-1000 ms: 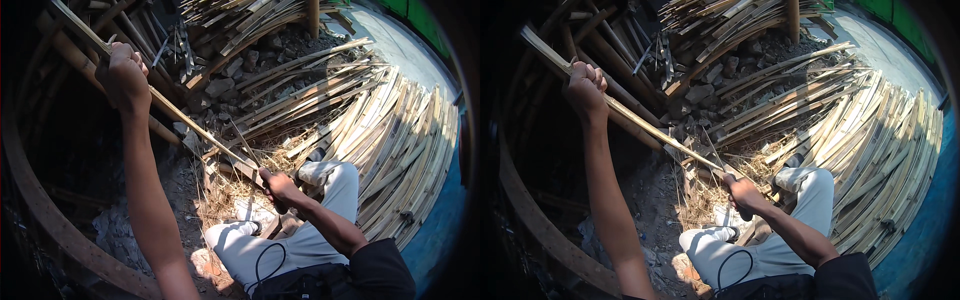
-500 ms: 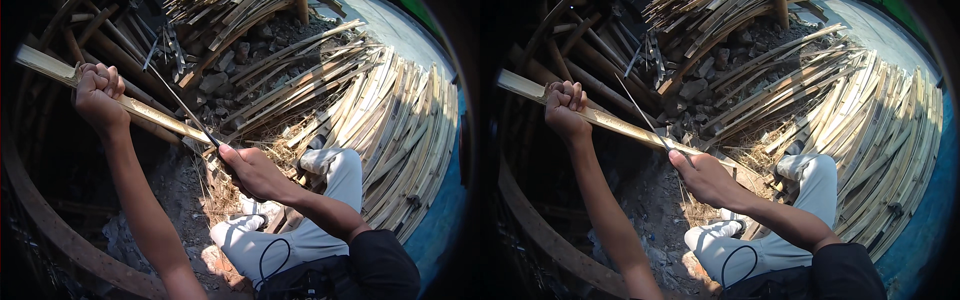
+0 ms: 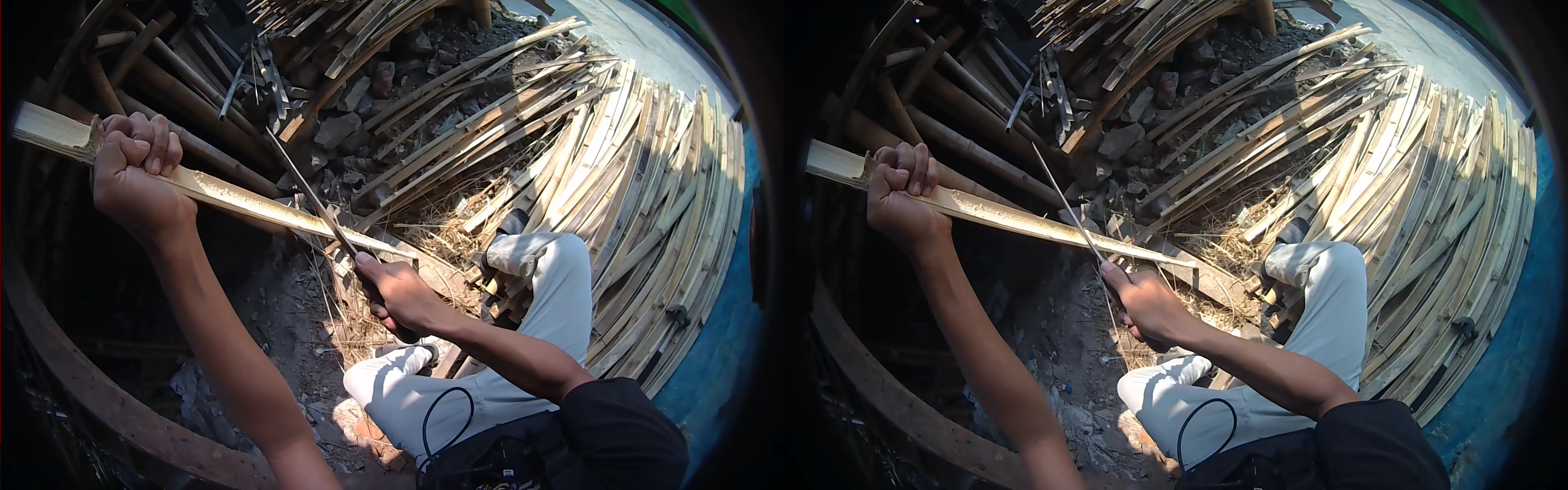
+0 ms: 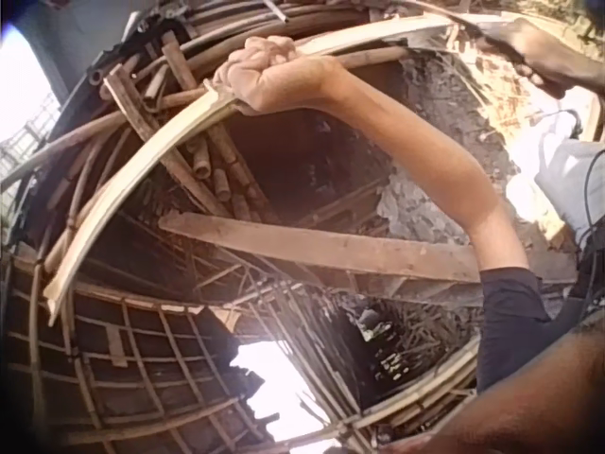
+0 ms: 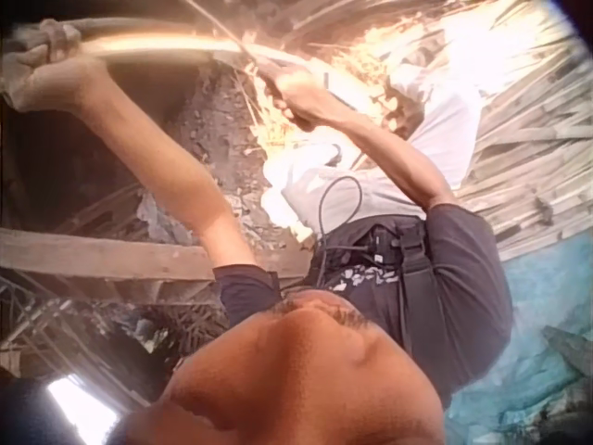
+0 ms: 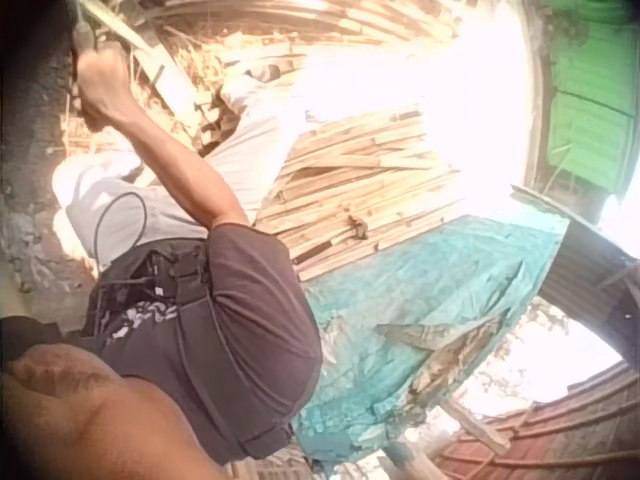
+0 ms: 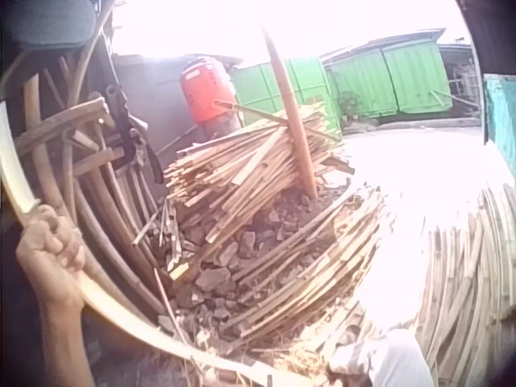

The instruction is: The person cuts, peels, and scrapes bamboo strips using a knife by hand.

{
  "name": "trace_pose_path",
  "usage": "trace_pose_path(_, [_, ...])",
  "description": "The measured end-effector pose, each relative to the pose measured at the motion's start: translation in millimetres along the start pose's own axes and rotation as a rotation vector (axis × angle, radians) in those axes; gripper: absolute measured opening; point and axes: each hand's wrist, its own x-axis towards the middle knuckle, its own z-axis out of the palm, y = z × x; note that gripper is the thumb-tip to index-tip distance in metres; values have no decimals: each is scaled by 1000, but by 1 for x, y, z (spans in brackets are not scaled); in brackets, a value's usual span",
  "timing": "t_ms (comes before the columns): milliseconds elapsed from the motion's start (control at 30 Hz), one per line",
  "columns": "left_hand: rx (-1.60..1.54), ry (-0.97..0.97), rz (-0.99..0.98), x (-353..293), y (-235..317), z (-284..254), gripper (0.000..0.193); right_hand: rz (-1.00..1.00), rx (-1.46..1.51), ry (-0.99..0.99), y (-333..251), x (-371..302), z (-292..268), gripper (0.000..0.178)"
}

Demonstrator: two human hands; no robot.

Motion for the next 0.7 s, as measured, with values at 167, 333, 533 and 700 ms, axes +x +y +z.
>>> trace_pose_path(167, [-52, -94, -14, -3, 5, -1, 17, -142, -308, 24, 16, 23, -2, 57])
trace_pose_path(333, [-7, -39, -15, -5, 3, -20, 16, -550, -668, 169, 20, 20, 20, 72])
trace_pose_path(533, [-61, -65, -45, -13, 15, -26, 17, -181, -484, -34, -55, -15, 37, 78])
trace_pose_path(700, [-83, -139, 3, -18, 17, -29, 14, 2, -520, 8, 20, 5, -2, 74])
